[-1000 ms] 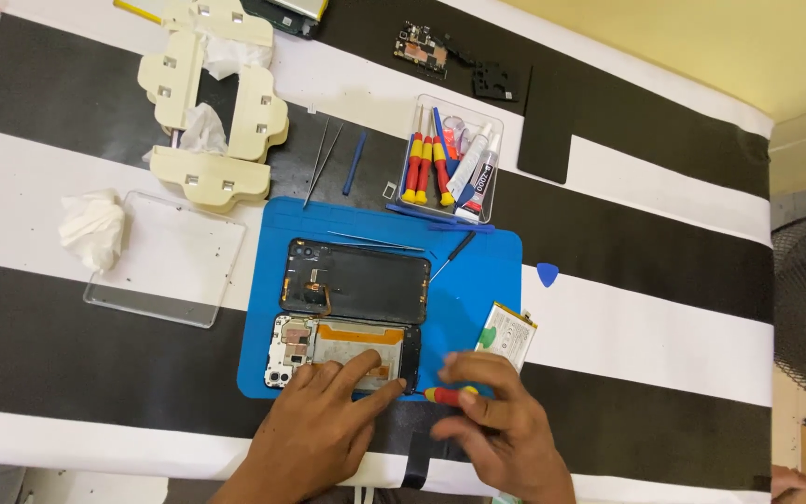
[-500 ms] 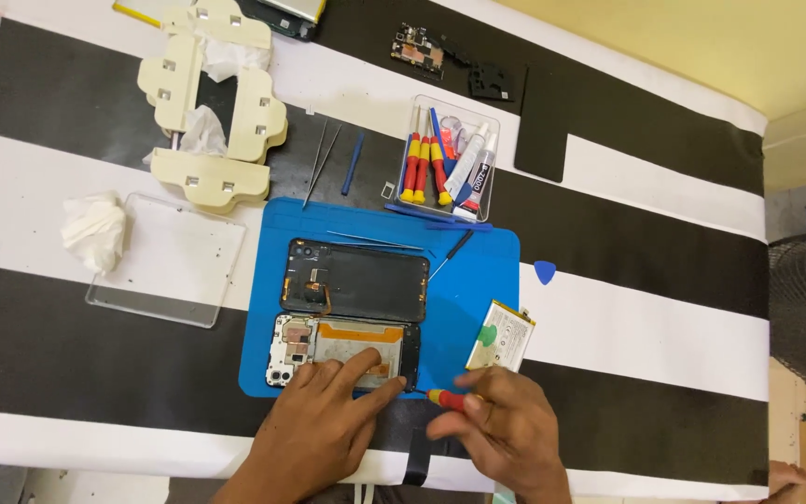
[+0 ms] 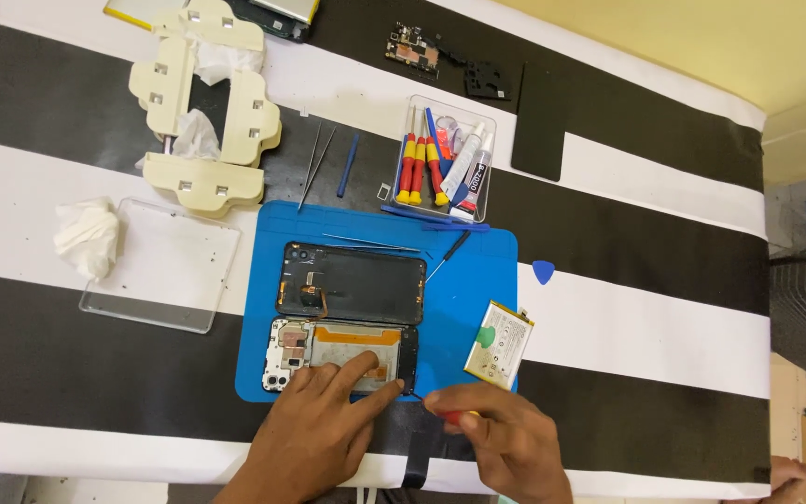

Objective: Disassembling and repairing a mobile phone using a screwdriver and other hand tools.

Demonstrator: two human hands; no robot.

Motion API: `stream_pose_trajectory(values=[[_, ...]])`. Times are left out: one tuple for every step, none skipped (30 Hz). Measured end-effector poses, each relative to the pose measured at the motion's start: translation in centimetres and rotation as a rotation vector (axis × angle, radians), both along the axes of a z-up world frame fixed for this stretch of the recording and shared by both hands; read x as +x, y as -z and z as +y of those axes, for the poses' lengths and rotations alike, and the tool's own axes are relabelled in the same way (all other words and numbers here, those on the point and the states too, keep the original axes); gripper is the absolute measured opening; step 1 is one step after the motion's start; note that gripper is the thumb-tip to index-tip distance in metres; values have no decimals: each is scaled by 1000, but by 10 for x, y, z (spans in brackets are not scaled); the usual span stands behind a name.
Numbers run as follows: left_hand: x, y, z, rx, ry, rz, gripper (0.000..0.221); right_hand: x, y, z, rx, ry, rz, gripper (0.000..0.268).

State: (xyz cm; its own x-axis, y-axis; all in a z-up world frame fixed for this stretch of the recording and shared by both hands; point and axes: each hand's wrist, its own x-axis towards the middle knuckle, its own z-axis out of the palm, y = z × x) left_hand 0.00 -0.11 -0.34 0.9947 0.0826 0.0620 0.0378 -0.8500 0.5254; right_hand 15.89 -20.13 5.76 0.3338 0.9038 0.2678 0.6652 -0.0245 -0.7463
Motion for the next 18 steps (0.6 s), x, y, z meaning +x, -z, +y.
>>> stream_pose_trajectory(values=[[0, 0, 0, -1, -1, 1, 51, 1, 9, -3, -1, -1, 1, 58], [0, 0, -1, -11, -2, -6, 51, 1, 17, -7, 42, 83, -76, 68], [0, 0, 1, -17, -7, -13, 51, 2, 26, -8, 87, 164, -153, 80], [1, -2, 2, -16, -9, -14, 51, 4, 17, -3, 89, 162, -153, 80], [0, -3, 2, -11, -18, -58, 48, 4, 8, 2, 66, 76, -48, 80], [0, -5, 2, -6, -26, -103, 46, 5, -1, 6, 43, -11, 57, 81], [-1, -3, 1, -8, -20, -101, 46, 1, 0, 6, 41, -4, 59, 81], [-1, -1, 0, -4, -12, -67, 50, -3, 0, 5, 23, 66, 44, 48], [-1, 1, 0, 3, -9, -37, 54, -6, 1, 6, 6, 132, 26, 22], [0, 1, 0, 4, -8, -39, 54, -2, 11, 1, 8, 133, 24, 22], [0, 0, 0, -1, -4, -33, 53, 2, 22, -5, 57, 161, -115, 51], [0, 0, 1, -5, 1, -27, 53, 5, 33, -10, 107, 188, -254, 87], [0, 0, 1, -3, 2, -29, 53, 6, 26, -6, 109, 190, -256, 87], [-1, 0, 1, -27, 7, -7, 53, 7, 18, -2, 83, 116, -146, 81], [-3, 0, -1, -52, 7, 16, 54, 7, 11, 0, 56, 37, -33, 76], [-1, -1, 0, -52, 2, 17, 54, 8, 7, 4, 57, 32, -32, 76], [-1, -2, 0, -25, -10, -35, 52, 7, 3, 5, 43, -3, -26, 70], [0, -3, 0, 1, -23, -86, 50, 6, -1, 7, 30, -39, -20, 71]])
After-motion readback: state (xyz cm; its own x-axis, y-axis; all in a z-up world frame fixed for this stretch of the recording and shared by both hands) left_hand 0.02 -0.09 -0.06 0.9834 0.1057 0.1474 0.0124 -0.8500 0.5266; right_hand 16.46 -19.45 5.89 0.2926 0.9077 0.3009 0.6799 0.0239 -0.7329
